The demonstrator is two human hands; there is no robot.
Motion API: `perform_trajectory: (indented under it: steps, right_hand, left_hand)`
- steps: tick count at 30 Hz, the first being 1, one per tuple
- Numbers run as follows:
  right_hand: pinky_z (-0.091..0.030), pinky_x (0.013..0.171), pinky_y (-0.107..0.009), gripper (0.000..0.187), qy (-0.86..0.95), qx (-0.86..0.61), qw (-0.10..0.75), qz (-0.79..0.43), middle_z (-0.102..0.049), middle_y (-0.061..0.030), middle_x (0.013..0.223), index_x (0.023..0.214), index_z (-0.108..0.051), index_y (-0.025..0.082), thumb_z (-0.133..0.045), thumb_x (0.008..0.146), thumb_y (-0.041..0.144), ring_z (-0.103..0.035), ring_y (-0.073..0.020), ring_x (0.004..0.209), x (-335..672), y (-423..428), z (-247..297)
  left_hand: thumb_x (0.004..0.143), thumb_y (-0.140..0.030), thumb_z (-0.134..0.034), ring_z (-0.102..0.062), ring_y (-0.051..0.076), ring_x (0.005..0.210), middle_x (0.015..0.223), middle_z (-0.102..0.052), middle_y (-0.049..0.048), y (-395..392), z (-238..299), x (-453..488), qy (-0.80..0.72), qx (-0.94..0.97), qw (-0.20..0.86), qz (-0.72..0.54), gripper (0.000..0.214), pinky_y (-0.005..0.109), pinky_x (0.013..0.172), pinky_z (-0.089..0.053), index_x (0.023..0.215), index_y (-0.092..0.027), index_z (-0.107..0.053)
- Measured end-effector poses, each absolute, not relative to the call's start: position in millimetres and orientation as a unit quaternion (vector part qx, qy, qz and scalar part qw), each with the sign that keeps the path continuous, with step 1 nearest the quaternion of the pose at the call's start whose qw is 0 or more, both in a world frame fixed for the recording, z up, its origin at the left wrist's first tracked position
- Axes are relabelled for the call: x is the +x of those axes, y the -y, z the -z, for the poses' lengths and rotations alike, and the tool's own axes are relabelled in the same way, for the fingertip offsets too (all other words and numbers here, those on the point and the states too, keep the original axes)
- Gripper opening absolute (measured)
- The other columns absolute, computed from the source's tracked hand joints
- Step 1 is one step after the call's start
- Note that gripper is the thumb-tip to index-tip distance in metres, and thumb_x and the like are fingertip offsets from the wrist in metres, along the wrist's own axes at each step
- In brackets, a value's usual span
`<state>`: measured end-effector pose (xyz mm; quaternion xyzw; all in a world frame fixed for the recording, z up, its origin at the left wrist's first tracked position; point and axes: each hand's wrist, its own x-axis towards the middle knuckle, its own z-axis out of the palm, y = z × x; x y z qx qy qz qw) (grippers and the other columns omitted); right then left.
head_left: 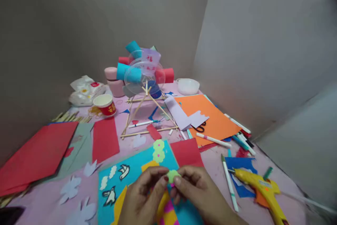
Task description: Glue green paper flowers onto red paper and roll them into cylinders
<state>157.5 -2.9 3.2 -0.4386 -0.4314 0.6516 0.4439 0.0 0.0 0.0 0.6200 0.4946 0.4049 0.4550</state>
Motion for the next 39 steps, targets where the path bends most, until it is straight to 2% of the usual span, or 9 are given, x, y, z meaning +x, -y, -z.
perform_trajectory:
  steps: [4, 7, 13, 17, 21, 25, 27, 34, 39]
  right_hand:
    - [-0.038, 0.048, -0.018, 0.037, 0.425, -0.436, 0.439, -0.66, -0.064, -0.003, 0.056, 0.07, -0.061, 0.011, -0.063, 0.075, 0.049, -0.058, -0.0092, 0.048, 159.2, 1.1, 0.1]
    - [-0.035, 0.045, -0.017, 0.037, 0.413, -0.432, 0.431, -0.676, -0.063, -0.0017, 0.051, 0.068, -0.059, 0.012, -0.063, 0.074, 0.049, -0.058, -0.0091, 0.045, 159.8, -0.3, -0.2]
    - [-0.034, 0.042, -0.016, 0.038, 0.408, -0.439, 0.406, -0.69, -0.062, 0.0, 0.047, 0.067, -0.056, 0.013, -0.065, 0.07, 0.05, -0.056, -0.0081, 0.041, 158.7, 0.2, -4.6]
    - [-0.034, 0.042, -0.016, 0.037, 0.401, -0.44, 0.411, -0.691, -0.062, 0.0003, 0.047, 0.068, -0.056, 0.013, -0.066, 0.07, 0.048, -0.057, -0.0085, 0.041, 158.1, 0.4, -4.0]
    - [-0.034, 0.042, -0.016, 0.037, 0.398, -0.432, 0.427, -0.687, -0.062, 0.0, 0.048, 0.069, -0.056, 0.013, -0.067, 0.07, 0.049, -0.058, -0.009, 0.043, 158.3, -0.7, -0.3]
    - [-0.034, 0.042, -0.015, 0.038, 0.402, -0.42, 0.444, -0.682, -0.062, -0.0005, 0.047, 0.067, -0.055, 0.014, -0.062, 0.075, 0.05, -0.058, -0.0085, 0.043, 158.4, -1.9, 2.5]
    - [-0.035, 0.043, -0.016, 0.037, 0.401, -0.421, 0.451, -0.677, -0.062, -0.0007, 0.048, 0.067, -0.054, 0.014, -0.063, 0.076, 0.049, -0.058, -0.0087, 0.043, 158.4, -1.9, 2.9]
    - [-0.037, 0.046, -0.016, 0.036, 0.411, -0.432, 0.456, -0.661, -0.061, 0.0001, 0.05, 0.069, -0.056, 0.013, -0.064, 0.076, 0.048, -0.058, -0.0088, 0.047, 158.4, 0.1, 1.3]
    - [-0.039, 0.047, -0.018, 0.039, 0.421, -0.434, 0.452, -0.656, -0.061, -0.0004, 0.052, 0.069, -0.057, 0.013, -0.066, 0.072, 0.05, -0.057, -0.0092, 0.048, 159.0, 0.4, -4.9]
  left_hand:
    - [0.083, -0.031, -0.057, -0.067, 0.014, 0.087, 0.097, -0.069, -0.0016, -5.1, 0.9, -8.6, -0.465, 0.698, 0.351, -0.416, 0.021, 0.019, 0.073, -0.054, 0.104, -0.029, -0.058]
    - [0.079, -0.024, -0.063, -0.064, 0.013, 0.091, 0.099, -0.067, -0.0013, -11.0, -7.7, -14.3, -0.373, 0.804, 0.239, -0.396, 0.029, 0.018, 0.075, -0.053, 0.107, -0.03, -0.056]
    - [0.086, -0.004, -0.047, -0.059, 0.011, 0.077, 0.085, -0.063, 0.004, -16.7, -21.3, -18.6, -0.265, 0.889, 0.123, -0.352, 0.022, 0.018, 0.066, -0.049, 0.096, -0.017, -0.06]
    - [0.09, -0.011, -0.043, -0.059, 0.013, 0.075, 0.085, -0.063, 0.0063, -13.9, -16.7, -20.5, -0.254, 0.895, 0.056, -0.362, 0.02, 0.021, 0.063, -0.049, 0.091, -0.016, -0.062]
    - [0.093, -0.016, -0.04, -0.061, 0.014, 0.08, 0.087, -0.066, 0.0065, -11.7, -14.6, -23.3, -0.267, 0.908, 0.011, -0.321, 0.024, 0.022, 0.069, -0.05, 0.091, -0.018, -0.064]
    - [0.094, -0.018, -0.038, -0.062, 0.014, 0.082, 0.084, -0.068, 0.0055, -11.5, -10.5, -25.4, -0.244, 0.902, -0.054, -0.351, 0.025, 0.023, 0.076, -0.051, 0.093, -0.017, -0.064]
    - [0.094, -0.019, -0.039, -0.063, 0.014, 0.084, 0.085, -0.069, 0.0057, -10.9, -7.9, -24.8, -0.244, 0.897, -0.054, -0.364, 0.024, 0.024, 0.079, -0.051, 0.096, -0.016, -0.063]
    - [0.087, -0.017, -0.052, -0.065, 0.012, 0.079, 0.086, -0.068, 0.0034, -8.5, -14.6, -14.2, -0.301, 0.869, 0.032, -0.39, 0.011, 0.018, 0.071, -0.052, 0.088, -0.019, -0.062]
    - [0.084, -0.019, -0.056, -0.066, 0.01, 0.078, 0.083, -0.069, -0.0005, -8.2, -13.8, -10.3, -0.352, 0.827, 0.136, -0.416, 0.005, 0.014, 0.069, -0.052, 0.086, -0.022, -0.059]
